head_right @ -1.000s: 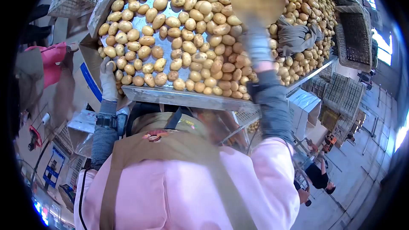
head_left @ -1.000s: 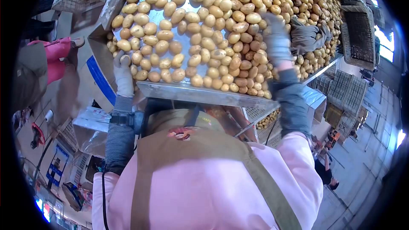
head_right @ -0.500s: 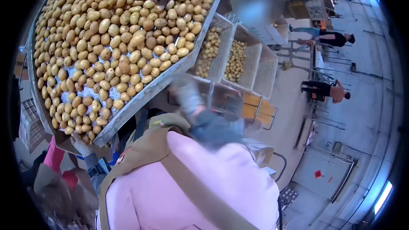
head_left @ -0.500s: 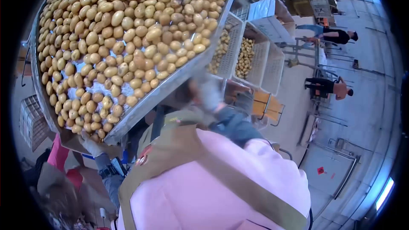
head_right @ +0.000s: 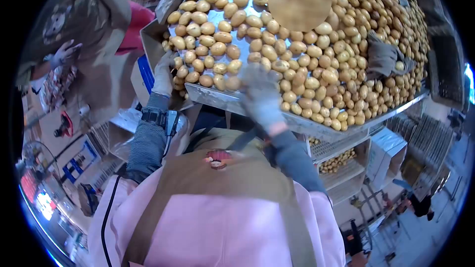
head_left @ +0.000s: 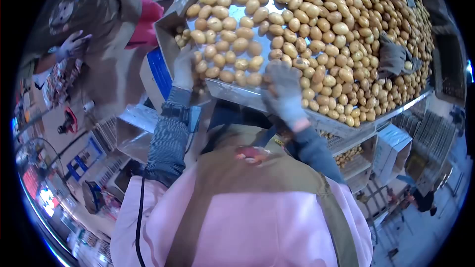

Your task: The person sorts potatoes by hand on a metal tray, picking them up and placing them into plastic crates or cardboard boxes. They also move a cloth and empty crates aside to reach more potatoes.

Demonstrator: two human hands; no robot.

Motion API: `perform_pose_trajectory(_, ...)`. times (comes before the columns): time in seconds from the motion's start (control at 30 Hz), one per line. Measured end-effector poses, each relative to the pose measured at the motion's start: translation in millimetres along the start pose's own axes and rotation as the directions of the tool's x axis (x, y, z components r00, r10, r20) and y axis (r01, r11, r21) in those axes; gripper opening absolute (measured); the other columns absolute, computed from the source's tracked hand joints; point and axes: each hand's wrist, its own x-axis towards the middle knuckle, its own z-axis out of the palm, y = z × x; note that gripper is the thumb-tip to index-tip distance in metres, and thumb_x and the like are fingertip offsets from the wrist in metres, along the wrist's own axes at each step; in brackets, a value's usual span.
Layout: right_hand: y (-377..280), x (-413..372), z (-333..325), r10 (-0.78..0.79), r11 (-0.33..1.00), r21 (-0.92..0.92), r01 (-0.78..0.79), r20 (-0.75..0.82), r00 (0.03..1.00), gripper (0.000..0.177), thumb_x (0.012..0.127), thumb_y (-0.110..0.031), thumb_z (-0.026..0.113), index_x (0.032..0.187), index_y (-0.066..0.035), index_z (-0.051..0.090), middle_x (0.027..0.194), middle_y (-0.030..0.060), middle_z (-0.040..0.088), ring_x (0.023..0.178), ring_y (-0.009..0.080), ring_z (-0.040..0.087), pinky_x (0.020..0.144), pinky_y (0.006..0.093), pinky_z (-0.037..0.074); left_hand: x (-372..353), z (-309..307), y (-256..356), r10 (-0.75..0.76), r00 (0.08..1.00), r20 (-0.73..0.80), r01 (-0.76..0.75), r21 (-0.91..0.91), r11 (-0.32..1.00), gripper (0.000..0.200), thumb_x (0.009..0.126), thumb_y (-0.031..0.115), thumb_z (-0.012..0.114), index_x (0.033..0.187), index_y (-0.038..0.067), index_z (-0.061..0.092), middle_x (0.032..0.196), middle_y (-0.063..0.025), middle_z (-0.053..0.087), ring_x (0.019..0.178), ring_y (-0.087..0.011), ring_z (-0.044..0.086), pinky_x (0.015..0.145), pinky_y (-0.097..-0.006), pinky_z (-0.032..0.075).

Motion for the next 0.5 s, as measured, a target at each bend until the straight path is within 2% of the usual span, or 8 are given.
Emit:
perform_pose_trajectory(0.1,-22.9,71.1,47.8,-0.189,0.946,-0.268,0.181,-0.004,0.982,0.057,0.095,-0.040,0.057,0.145,-0.015,0.049,0.158,0.0119,0.037,0.149,0.0371,0.027,0.120,0.0594,0.016,5.9,-13.0,17.0,0.309,0.931,0.192,-0.363,0.564,0.742,0.045,0.091,0.005,0.053,0.136,0.005,0.057,0.131,-0.0202,0.061,0.115,-0.0350,0.063,0.099,-0.0382,0.051)
perform_pose_trajectory(0.17,-3.8,115.5,62.2,-0.324,0.893,-0.332,0.303,-0.007,0.946,0.056,0.094,-0.039,0.058,0.144,-0.014,0.050,0.156,0.0117,0.040,0.146,0.0393,0.030,0.117,0.0600,0.022,10.4,-8.2,23.8,0.216,0.969,0.116,-0.245,0.508,0.826,0.041,0.092,0.007,0.053,0.132,0.009,0.058,0.135,-0.0218,0.055,0.121,-0.0363,0.058,0.101,-0.0400,0.049)
perform_pose_trajectory(0.23,10.3,170.0,47.5,-0.213,0.923,-0.345,0.170,-0.091,0.973,0.055,0.095,-0.044,0.056,0.143,-0.017,0.052,0.148,0.0131,0.049,0.141,0.0378,0.039,0.113,0.0647,0.021,18.2,-5.3,26.5,0.219,0.972,0.089,-0.236,0.437,0.868,0.036,0.096,0.009,0.050,0.132,0.009,0.058,0.137,-0.0207,0.054,0.122,-0.0349,0.057,0.101,-0.0381,0.049)
perform_pose_trajectory(0.27,26.4,204.8,42.9,-0.232,0.945,-0.283,0.163,-0.230,0.945,0.056,0.095,-0.046,0.056,0.143,-0.018,0.051,0.148,0.0137,0.049,0.140,0.0378,0.039,0.113,0.0650,0.022,26.5,-0.6,29.8,-0.067,0.997,0.046,0.067,0.007,0.998,0.033,0.102,0.021,0.050,0.131,0.007,0.059,0.134,-0.0194,0.055,0.118,-0.0329,0.057,0.097,-0.0358,0.049)
perform_pose_trajectory(0.3,37.4,234.6,40.6,-0.232,0.963,-0.214,0.162,-0.364,0.902,0.057,0.095,-0.049,0.055,0.143,-0.020,0.051,0.147,0.0143,0.049,0.140,0.0377,0.040,0.112,0.0653,0.022,34.3,3.0,35.1,-0.151,0.989,0.003,0.151,-0.056,0.987,0.035,0.103,0.026,0.051,0.131,0.007,0.059,0.134,-0.0188,0.055,0.117,-0.0314,0.058,0.095,-0.0356,0.049)
perform_pose_trajectory(0.4,-3.1,272.7,46.7,-0.130,0.940,-0.335,0.058,-0.197,0.972,0.064,0.090,-0.061,0.055,0.141,-0.021,0.053,0.151,0.0160,0.045,0.133,0.0442,0.044,0.107,0.0625,0.029,43.2,13.2,36.6,-0.407,0.910,-0.076,0.385,-0.206,0.900,0.043,0.099,0.040,0.060,0.126,0.006,0.062,0.126,-0.0154,0.060,0.110,-0.0244,0.059,0.091,-0.0338,0.049)
perform_pose_trajectory(0.43,-24.4,258.4,42.3,-0.105,0.947,-0.302,0.108,0.029,0.994,0.063,0.090,-0.058,0.057,0.141,-0.022,0.053,0.153,0.0152,0.043,0.136,0.0432,0.041,0.109,0.0643,0.027,46.9,15.6,30.2,-0.420,0.902,-0.096,0.393,-0.218,0.893,0.040,0.099,0.037,0.060,0.124,0.006,0.063,0.121,-0.0142,0.062,0.108,-0.0234,0.061,0.090,-0.0331,0.050)
perform_pose_trajectory(0.5,-39.3,199.3,65.4,-0.343,0.905,-0.296,0.306,-0.080,0.936,0.064,0.088,-0.055,0.061,0.144,-0.024,0.053,0.155,0.0111,0.042,0.142,0.0397,0.036,0.115,0.0653,0.019,49.1,17.7,17.8,-0.456,0.879,-0.140,0.416,-0.244,0.876,0.034,0.099,0.032,0.061,0.120,0.006,0.065,0.112,-0.0119,0.067,0.102,-0.0214,0.063,0.089,-0.0319,0.050)
